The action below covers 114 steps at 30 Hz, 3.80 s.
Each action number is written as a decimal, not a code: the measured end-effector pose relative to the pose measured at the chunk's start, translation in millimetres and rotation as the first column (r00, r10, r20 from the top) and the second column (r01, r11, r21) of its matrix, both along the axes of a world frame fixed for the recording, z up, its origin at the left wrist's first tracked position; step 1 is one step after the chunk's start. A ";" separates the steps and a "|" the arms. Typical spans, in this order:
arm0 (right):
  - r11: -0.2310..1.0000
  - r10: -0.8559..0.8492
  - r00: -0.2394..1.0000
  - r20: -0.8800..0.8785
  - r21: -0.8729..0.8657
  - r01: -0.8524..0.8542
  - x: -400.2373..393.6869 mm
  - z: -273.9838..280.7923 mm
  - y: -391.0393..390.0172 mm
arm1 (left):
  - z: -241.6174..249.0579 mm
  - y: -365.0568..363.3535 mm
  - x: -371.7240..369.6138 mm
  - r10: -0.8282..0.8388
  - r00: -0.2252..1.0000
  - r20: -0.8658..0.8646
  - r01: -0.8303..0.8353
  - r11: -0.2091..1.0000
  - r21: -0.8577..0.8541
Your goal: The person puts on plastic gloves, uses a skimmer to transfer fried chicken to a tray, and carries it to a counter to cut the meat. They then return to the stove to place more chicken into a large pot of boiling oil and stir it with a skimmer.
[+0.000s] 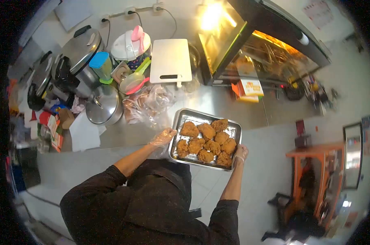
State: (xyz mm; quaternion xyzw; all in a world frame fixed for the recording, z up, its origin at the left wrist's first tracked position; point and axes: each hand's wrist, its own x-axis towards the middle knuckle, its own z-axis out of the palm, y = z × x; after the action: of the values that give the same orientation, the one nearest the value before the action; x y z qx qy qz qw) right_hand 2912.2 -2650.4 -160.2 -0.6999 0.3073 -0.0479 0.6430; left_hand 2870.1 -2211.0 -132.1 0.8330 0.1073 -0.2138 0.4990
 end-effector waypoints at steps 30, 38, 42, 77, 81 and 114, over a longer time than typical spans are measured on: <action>0.099 0.764 0.518 -0.384 -0.724 -0.683 208.7 -22.1 274.1 | -225.2 22.9 314.2 0.536 0.491 -0.687 -0.583 -0.383 -0.716; 0.439 0.644 0.727 -0.236 -0.665 -0.604 286.4 -91.4 364.1 | -106.5 28.5 281.6 0.478 0.581 -0.659 -0.501 -0.428 -0.752; 0.284 0.663 0.707 -0.248 -0.790 -0.543 294.3 -105.0 359.3 | -119.0 28.4 276.6 0.526 0.604 -0.599 -0.483 -0.357 -0.799; -0.131 0.427 0.389 -0.816 -0.482 -0.866 97.1 143.1 51.6 | -113.2 -23.6 166.4 0.649 0.748 -0.139 -0.355 0.215 -0.910; -0.255 0.414 0.302 -0.859 -0.428 -0.867 137.0 152.5 55.4 | -111.8 -46.0 117.7 0.375 0.926 -0.025 -0.309 0.721 -0.620; -0.757 0.392 0.220 -0.893 -0.449 -0.474 113.4 104.2 114.7 | -212.6 -89.1 82.6 0.104 0.989 0.109 -0.115 0.988 0.099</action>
State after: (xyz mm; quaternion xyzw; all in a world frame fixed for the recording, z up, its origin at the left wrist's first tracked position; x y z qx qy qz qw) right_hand 3025.6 -2535.7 -56.0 -0.8860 -0.3444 0.1899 -0.2458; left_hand 2952.7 -2300.1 -344.7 0.8608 0.1382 -0.1365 0.4704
